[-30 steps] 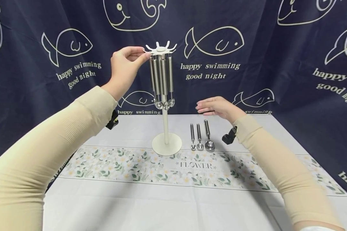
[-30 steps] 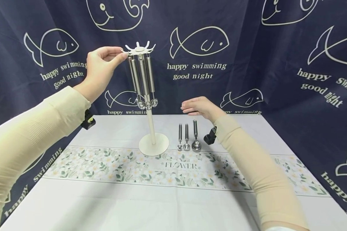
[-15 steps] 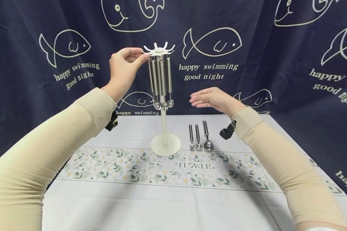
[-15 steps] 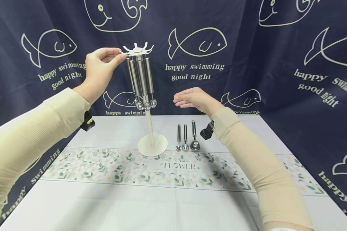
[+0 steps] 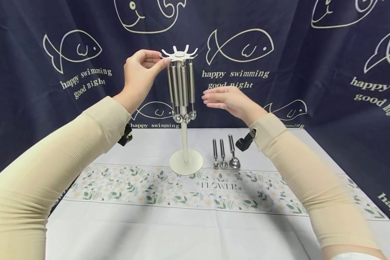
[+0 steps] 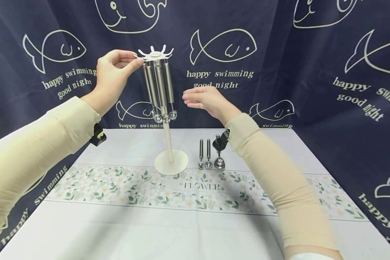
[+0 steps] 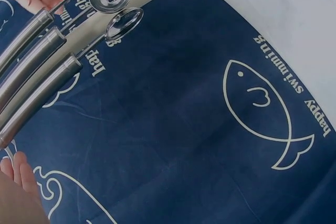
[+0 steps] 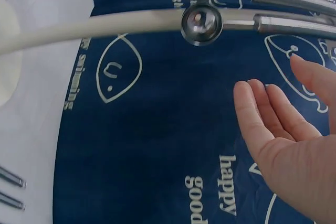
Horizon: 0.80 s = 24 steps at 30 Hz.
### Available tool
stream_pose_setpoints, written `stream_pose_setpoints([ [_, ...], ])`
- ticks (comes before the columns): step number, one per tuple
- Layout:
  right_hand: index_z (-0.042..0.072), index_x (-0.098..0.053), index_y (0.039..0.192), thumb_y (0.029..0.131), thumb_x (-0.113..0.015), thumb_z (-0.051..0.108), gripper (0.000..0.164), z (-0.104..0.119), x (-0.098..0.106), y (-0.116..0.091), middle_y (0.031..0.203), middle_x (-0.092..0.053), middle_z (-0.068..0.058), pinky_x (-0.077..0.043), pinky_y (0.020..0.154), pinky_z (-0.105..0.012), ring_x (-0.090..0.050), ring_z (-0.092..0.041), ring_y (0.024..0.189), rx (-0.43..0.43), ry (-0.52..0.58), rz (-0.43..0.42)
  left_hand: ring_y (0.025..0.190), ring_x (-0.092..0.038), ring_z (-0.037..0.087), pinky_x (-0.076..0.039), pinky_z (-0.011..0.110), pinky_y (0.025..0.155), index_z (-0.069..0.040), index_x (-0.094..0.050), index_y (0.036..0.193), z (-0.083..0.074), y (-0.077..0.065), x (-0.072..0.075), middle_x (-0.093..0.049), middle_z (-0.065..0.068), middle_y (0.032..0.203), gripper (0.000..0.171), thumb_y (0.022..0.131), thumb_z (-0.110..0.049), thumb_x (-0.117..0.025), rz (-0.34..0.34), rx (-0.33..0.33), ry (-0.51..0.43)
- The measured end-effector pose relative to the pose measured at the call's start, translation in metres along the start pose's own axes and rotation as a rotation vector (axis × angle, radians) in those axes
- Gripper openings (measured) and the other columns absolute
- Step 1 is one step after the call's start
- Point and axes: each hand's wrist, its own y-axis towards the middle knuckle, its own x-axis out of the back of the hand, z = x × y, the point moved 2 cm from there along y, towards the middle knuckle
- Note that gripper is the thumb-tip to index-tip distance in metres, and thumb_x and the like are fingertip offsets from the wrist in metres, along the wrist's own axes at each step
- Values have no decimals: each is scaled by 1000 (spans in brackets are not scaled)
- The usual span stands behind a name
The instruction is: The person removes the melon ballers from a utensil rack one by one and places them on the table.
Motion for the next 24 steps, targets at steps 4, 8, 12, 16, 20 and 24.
stream_pose_setpoints([
  [4, -7, -49, 135, 96, -57, 3, 41, 4, -10, 4, 137, -53, -24, -48, 103, -32, -54, -33, 126, 22, 35, 9, 83, -64, 6, -50, 17, 80, -9, -69, 104, 1, 2, 0, -67, -10, 85, 34, 78, -27, -82, 12, 13, -30],
  [8, -7, -50, 135, 95, -59, 3, 42, 6, -18, 7, 129, -61, -18, -48, 103, -32, -57, -30, 123, 42, 53, 16, 81, -65, 6, -49, 17, 79, -8, -69, 103, 2, 2, 0, -68, -9, 85, 33, 78, -24, -83, 12, 24, -60],
  [12, -7, -53, 132, 94, -60, 2, 40, 7, -23, 9, 109, -69, -9, -48, 102, -33, -66, -21, 105, 55, 77, 8, 82, -65, 6, -50, 18, 80, -8, -70, 103, 1, 2, 1, -69, -8, 87, 32, 79, -24, -82, 13, 25, -68],
  [16, -7, -52, 133, 94, -59, 1, 40, 7, -27, 10, 101, -70, -5, -48, 102, -35, -68, -16, 94, 59, 105, 3, 84, -66, 5, -49, 18, 83, -8, -71, 105, 0, 3, 2, -69, -7, 88, 31, 81, -25, -80, 21, 24, -59],
  [20, -8, -53, 132, 94, -59, 1, 39, 6, -30, 11, 96, -71, -3, -49, 101, -35, -68, -15, 89, 50, 124, -2, 84, -67, 4, -49, 19, 83, -7, -71, 107, 0, 3, 4, -70, -7, 88, 30, 83, -24, -78, 29, 22, -51],
  [24, -9, -53, 130, 95, -58, 2, 38, 6, -33, 12, 92, -71, -3, -50, 101, -35, -69, -14, 86, 45, 107, -11, 84, -67, 3, -49, 19, 82, -7, -72, 106, -1, 3, 4, -70, -8, 86, 28, 84, -24, -77, 25, 20, -20],
])
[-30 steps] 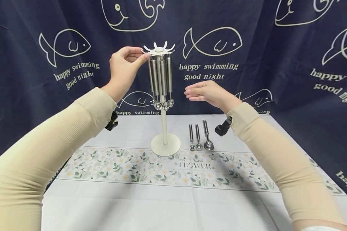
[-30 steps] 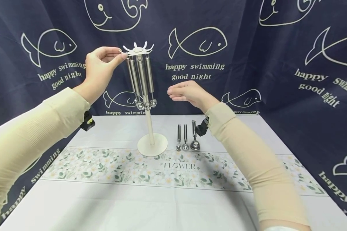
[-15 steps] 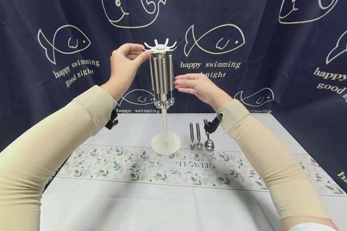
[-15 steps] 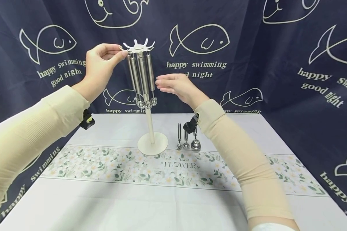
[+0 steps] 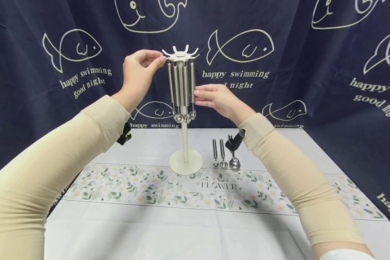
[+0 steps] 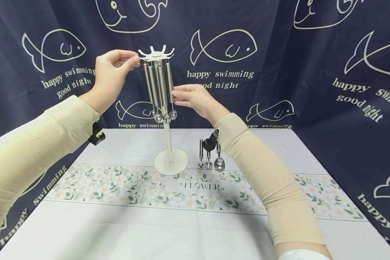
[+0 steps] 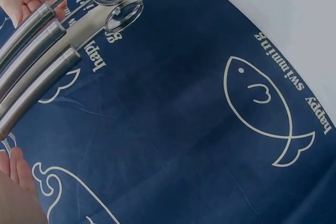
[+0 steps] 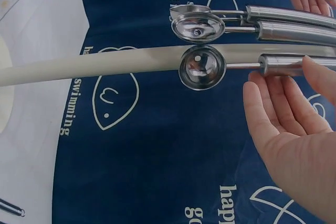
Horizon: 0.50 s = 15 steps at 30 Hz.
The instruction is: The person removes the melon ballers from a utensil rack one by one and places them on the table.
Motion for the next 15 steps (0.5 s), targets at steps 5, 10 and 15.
stream_pose_setpoints([
  [5, -9, -53, 131, 96, -58, 3, 38, 0, -1, -1, 94, -69, -2, -50, 100, -35, -68, -13, 86, 11, -43, -3, 83, -67, 4, -49, 19, 82, -8, -73, 104, -2, 1, 0, -70, -8, 84, 25, 85, -24, -76, 3, -3, 26],
  [10, -8, -53, 131, 96, -58, 4, 38, -1, -2, -2, 101, -69, -4, -50, 100, -34, -68, -13, 91, 24, -77, 15, 85, -65, 8, -49, 20, 85, -7, -73, 104, -1, 2, 1, -68, -11, 80, 21, 90, -22, -71, 7, -8, 46],
  [15, -6, -53, 132, 96, -58, 5, 38, -1, -1, -3, 110, -67, -7, -51, 98, -32, -67, -13, 95, 33, -108, 13, 82, -63, 9, -48, 20, 81, -5, -73, 102, -2, 5, 1, -67, -13, 75, 19, 91, -20, -70, 17, -5, 56],
])
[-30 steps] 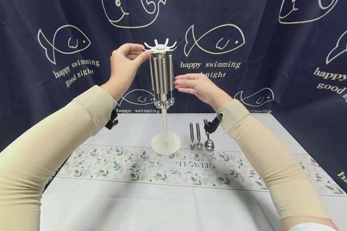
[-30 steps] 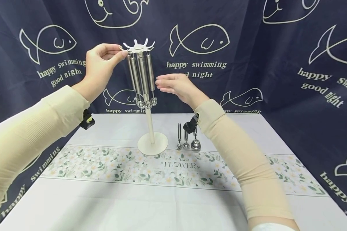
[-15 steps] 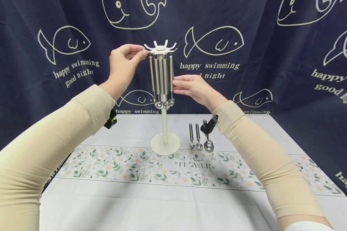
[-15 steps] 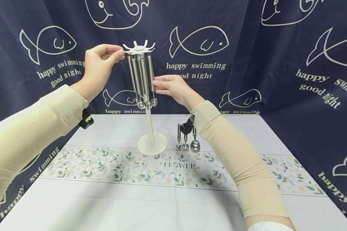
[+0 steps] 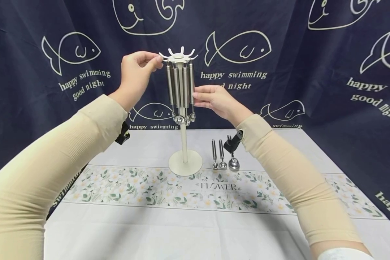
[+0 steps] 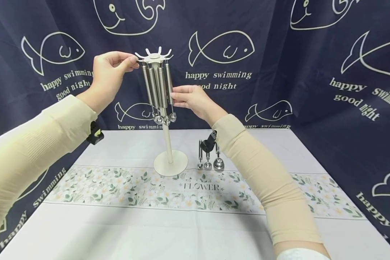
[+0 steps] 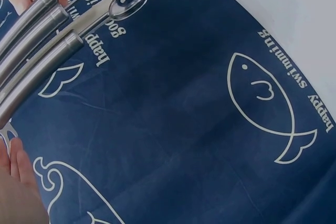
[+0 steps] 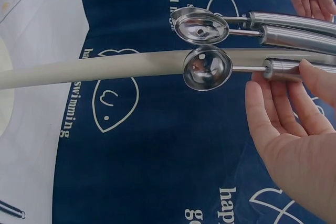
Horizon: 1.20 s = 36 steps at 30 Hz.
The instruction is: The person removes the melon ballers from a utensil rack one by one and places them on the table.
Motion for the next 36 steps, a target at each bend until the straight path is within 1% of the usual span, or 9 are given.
stream_pose_setpoints([
  [4, -5, -53, 133, 97, -57, 6, 38, -1, 1, 0, 114, -64, -8, -50, 100, -33, -65, -13, 97, 2, -20, -11, 79, -63, 7, -48, 20, 81, -5, -73, 101, 0, 1, 1, -67, -14, 73, 19, 90, -19, -71, 12, 12, -10],
  [9, -5, -52, 133, 97, -58, 7, 38, -1, 3, -1, 117, -61, -8, -48, 103, -39, -63, -16, 100, 11, -27, -25, 82, -65, 7, -50, 22, 89, -7, -74, 101, -1, 3, 5, -68, -12, 76, 20, 88, -22, -73, 46, 25, -21],
  [14, -6, -51, 133, 96, -59, 7, 40, -1, 4, -3, 115, -60, -7, -49, 101, -36, -62, -15, 99, 22, -27, -37, 88, -66, 10, -49, 25, 96, -9, -74, 98, -2, 2, 8, -68, -9, 79, 18, 87, -23, -74, 82, 60, -57],
  [17, -6, -52, 132, 96, -59, 6, 39, -1, 6, -4, 112, -61, -6, -51, 98, -33, -63, -14, 98, 33, -23, -52, 84, -67, 9, -51, 24, 93, -8, -73, 94, -2, 2, 7, -68, -9, 76, 14, 86, -19, -75, 81, 65, -108],
  [20, -7, -52, 131, 95, -59, 5, 38, -1, 7, -5, 108, -63, -5, -51, 98, -33, -64, -13, 96, 49, -11, -61, 77, -66, 8, -53, 22, 85, -6, -69, 93, -1, 1, 5, -67, -7, 74, 12, 84, -11, -76, 61, 61, -208],
  [23, -8, -53, 130, 95, -59, 4, 38, 0, 9, -6, 103, -65, -4, -51, 99, -33, -65, -13, 94, 54, 7, -68, 75, -66, 7, -53, 20, 82, -4, -66, 99, -1, 1, 4, -66, -6, 77, 19, 83, -6, -76, 47, 69, -270],
  [29, -8, -53, 130, 95, -59, 2, 38, 3, 12, -9, 100, -67, -3, -51, 98, -32, -67, -12, 90, 52, 36, -91, 90, -66, 5, -48, 24, 99, -2, -63, 125, -1, -1, 7, -69, -5, 92, 41, 87, -15, -73, 104, 105, -191],
  [31, -9, -53, 130, 94, -59, 2, 37, 6, 13, -10, 99, -67, -2, -52, 97, -32, -67, -12, 89, 55, 43, -97, 93, -66, 5, -46, 25, 102, -3, -63, 126, -2, -1, 8, -70, -5, 94, 43, 87, -17, -73, 120, 113, -178],
  [36, -10, -53, 128, 94, -59, 1, 36, 9, 15, -16, 97, -69, -3, -52, 96, -32, -68, -12, 89, 79, 50, -90, 95, -66, 4, -47, 24, 101, -3, -64, 125, 0, 1, 8, -72, -3, 102, 41, 87, -16, -73, 129, 86, -158],
])
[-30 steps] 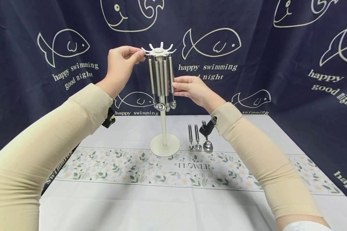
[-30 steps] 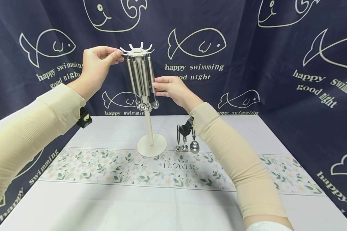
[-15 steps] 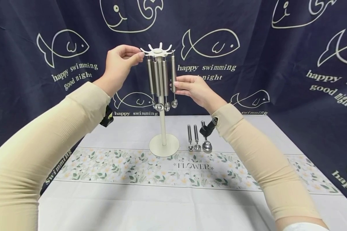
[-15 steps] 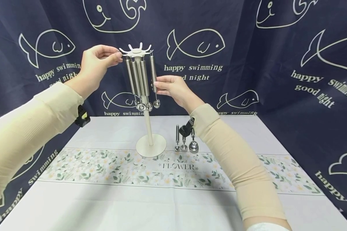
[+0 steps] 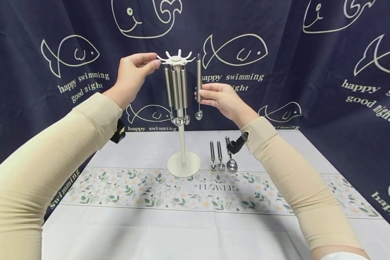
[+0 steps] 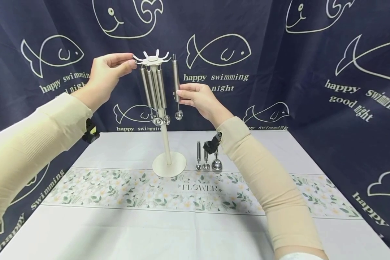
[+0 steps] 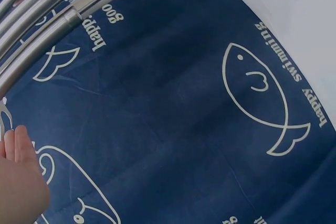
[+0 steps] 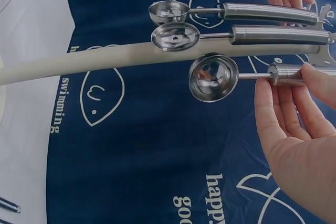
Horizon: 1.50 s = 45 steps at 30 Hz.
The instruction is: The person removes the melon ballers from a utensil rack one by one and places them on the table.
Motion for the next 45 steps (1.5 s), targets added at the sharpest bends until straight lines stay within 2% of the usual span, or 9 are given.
stream_pose_setpoints([
  [5, -8, -56, 122, 94, -59, 0, 29, -2, 4, -1, 93, -71, -2, -54, 93, -31, -69, -12, 89, 14, 16, 0, 112, -63, 6, -43, 21, 104, -7, -59, 132, 2, 1, 4, -66, 6, 126, 45, 89, -18, -71, 53, -3, 59],
  [7, -7, -57, 120, 94, -59, 0, 27, -3, 6, -2, 92, -71, -1, -54, 93, -31, -69, -12, 88, 12, 17, -3, 117, -61, 7, -42, 21, 105, -9, -58, 134, 2, 1, 5, -64, 7, 130, 47, 90, -19, -70, 76, -12, 97],
  [11, -8, -56, 123, 94, -59, 1, 31, -5, 10, -2, 93, -69, -1, -53, 95, -32, -68, -11, 88, -1, 7, -20, 114, -63, 7, -43, 22, 105, -11, -59, 133, 1, 0, 7, -65, 5, 128, 44, 92, -25, -68, 89, -34, 172],
  [20, -11, -48, 133, 94, -59, 2, 43, -10, 19, -4, 104, -64, -4, -53, 95, -30, -67, -11, 89, -31, -6, -39, 109, -65, 7, -44, 24, 105, -14, -64, 129, 0, 0, 8, -68, 3, 122, 42, 91, -32, -69, 49, -45, 244],
  [31, -12, -45, 134, 95, -58, 1, 44, -21, 37, -7, 93, -66, 1, -54, 92, -28, -66, -10, 86, -52, -21, -89, 102, -66, 3, -47, 23, 100, -14, -66, 125, 0, 0, 7, -72, 0, 114, 41, 89, -34, -70, -7, -49, 296],
  [37, -9, -53, 123, 93, -59, -1, 31, -28, 49, -8, 88, -68, 1, -56, 87, -27, -66, -12, 83, -55, 7, -115, 100, -66, 2, -48, 21, 96, -13, -67, 123, -1, -1, 3, -73, -1, 112, 41, 88, -33, -72, -30, -50, 264],
  [45, -2, -59, 109, 92, -63, 1, 18, -41, 65, -11, 85, -68, 0, -57, 82, -25, -66, -12, 77, -88, 8, -163, 99, -65, 5, -48, 19, 89, -12, -66, 122, -1, -5, -4, -72, 2, 113, 42, 88, -35, -71, -68, -64, 291],
])
